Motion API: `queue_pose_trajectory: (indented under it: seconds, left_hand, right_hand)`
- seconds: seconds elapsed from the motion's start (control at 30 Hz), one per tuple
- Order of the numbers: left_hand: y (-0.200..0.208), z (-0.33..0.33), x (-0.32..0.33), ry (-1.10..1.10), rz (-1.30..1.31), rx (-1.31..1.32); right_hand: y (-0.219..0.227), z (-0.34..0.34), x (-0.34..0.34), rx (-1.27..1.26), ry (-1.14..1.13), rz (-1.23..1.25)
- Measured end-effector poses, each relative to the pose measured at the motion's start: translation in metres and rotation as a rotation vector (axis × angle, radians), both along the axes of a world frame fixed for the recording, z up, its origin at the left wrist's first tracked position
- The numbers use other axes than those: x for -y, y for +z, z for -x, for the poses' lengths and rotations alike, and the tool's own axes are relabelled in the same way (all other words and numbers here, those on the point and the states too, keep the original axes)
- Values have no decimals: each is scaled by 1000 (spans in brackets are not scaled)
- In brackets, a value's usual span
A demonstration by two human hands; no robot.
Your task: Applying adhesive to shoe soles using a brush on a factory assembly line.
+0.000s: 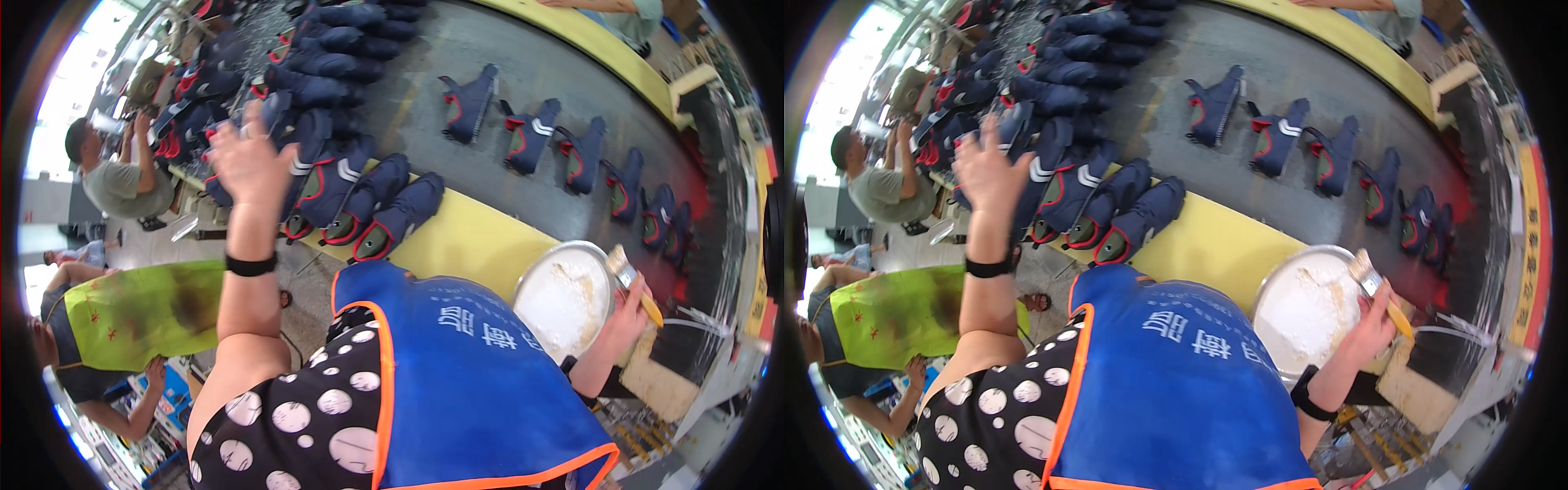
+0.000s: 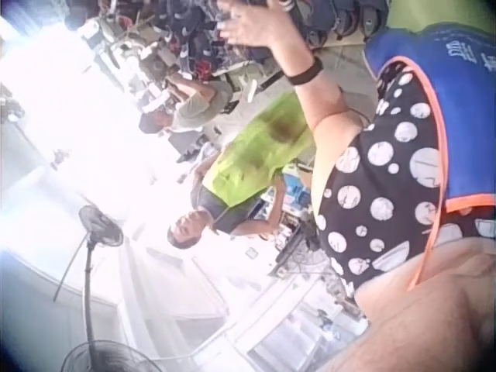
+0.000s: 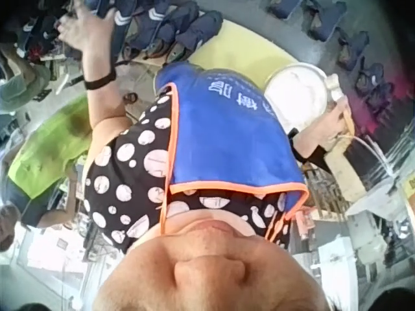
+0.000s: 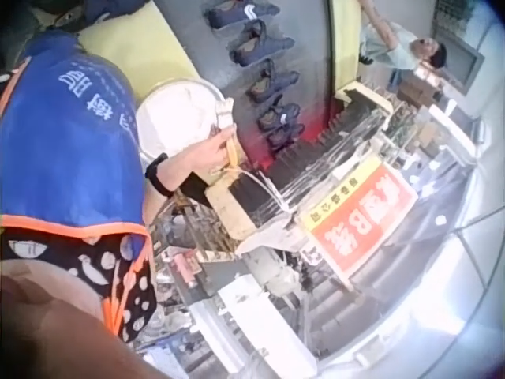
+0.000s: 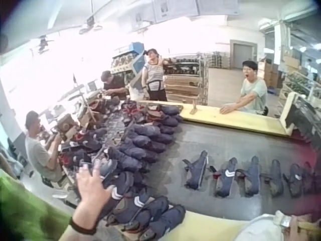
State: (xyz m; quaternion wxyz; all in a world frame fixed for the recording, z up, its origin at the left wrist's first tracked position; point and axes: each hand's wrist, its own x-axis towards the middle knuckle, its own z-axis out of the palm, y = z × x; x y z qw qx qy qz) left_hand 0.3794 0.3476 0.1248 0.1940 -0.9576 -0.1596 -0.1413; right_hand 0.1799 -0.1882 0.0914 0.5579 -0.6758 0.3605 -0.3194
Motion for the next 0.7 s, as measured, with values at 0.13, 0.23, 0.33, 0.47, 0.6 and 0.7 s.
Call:
queue_pose_trajectory:
  seconds: [0.13,0.23,0.33,0.47,0.6,0.7]
  left_hand:
    - [1,-10,-75,165,246,-205]
    - [-4,-20,-75,180,220,-361]
    - [-11,-39,-111,25,348,-420]
    - [-38,-66,-160,-164,507,-418]
    - [-16,-47,-101,7,294,-314]
    - [2,-16,-48,102,159,-184]
  right_hand:
    - [3,6,-12,90,50,-76]
    - [6,17,-19,116,41,-117]
    - [8,36,-24,137,10,-150]
    - [1,58,-23,163,-49,-206]
    - [-23,82,-18,155,-176,-297]
    - [-37,90,-21,38,-160,-245]
